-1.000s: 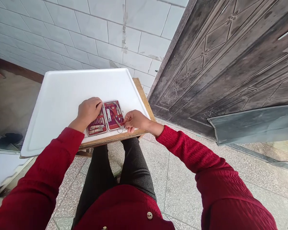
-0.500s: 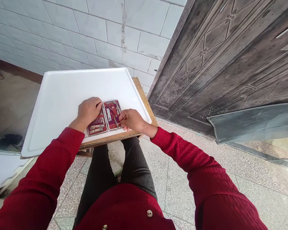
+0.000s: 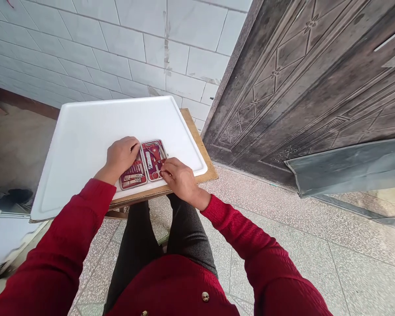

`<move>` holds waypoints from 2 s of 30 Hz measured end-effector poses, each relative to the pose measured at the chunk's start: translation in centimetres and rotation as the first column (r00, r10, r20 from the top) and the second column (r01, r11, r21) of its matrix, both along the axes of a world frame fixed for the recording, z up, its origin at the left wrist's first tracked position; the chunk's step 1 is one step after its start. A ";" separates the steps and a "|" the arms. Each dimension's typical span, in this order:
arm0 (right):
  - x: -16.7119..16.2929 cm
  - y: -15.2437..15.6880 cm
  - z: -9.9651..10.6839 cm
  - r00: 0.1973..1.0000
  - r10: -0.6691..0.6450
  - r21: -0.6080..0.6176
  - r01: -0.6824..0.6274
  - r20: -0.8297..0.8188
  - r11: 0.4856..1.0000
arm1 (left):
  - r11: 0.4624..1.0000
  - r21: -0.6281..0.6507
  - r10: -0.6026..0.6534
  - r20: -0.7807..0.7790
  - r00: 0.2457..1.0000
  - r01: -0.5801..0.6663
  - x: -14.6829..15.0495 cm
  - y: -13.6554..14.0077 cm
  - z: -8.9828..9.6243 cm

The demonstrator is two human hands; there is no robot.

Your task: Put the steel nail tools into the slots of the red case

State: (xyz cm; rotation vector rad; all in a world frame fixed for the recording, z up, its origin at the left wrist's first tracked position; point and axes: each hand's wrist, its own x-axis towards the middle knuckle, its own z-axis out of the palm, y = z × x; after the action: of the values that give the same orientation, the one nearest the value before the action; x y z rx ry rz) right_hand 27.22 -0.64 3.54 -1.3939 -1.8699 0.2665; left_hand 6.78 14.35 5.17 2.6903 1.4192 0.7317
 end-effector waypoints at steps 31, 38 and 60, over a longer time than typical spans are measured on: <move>-1.9 -2.5 -1.8 0.997 -0.029 0.147 0.039 -0.066 0.988 | 0.997 -0.026 0.069 0.157 0.985 -0.066 -9.1 -13.1 -2.3; -4.8 0.8 2.3 0.943 0.230 -0.045 -0.226 0.239 0.973 | 0.993 -0.070 0.098 0.084 0.992 -0.092 -8.2 -12.8 -2.0; -6.4 5.5 6.5 0.564 0.575 -0.387 -0.427 0.592 0.818 | 0.992 -0.099 0.082 0.090 0.993 -0.073 -8.3 -13.7 -2.0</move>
State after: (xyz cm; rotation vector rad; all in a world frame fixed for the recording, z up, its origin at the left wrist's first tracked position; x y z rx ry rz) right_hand 20.83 4.82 10.08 -1.1093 -2.9651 0.2330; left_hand -1.48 0.70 3.17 2.5083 1.5031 0.7634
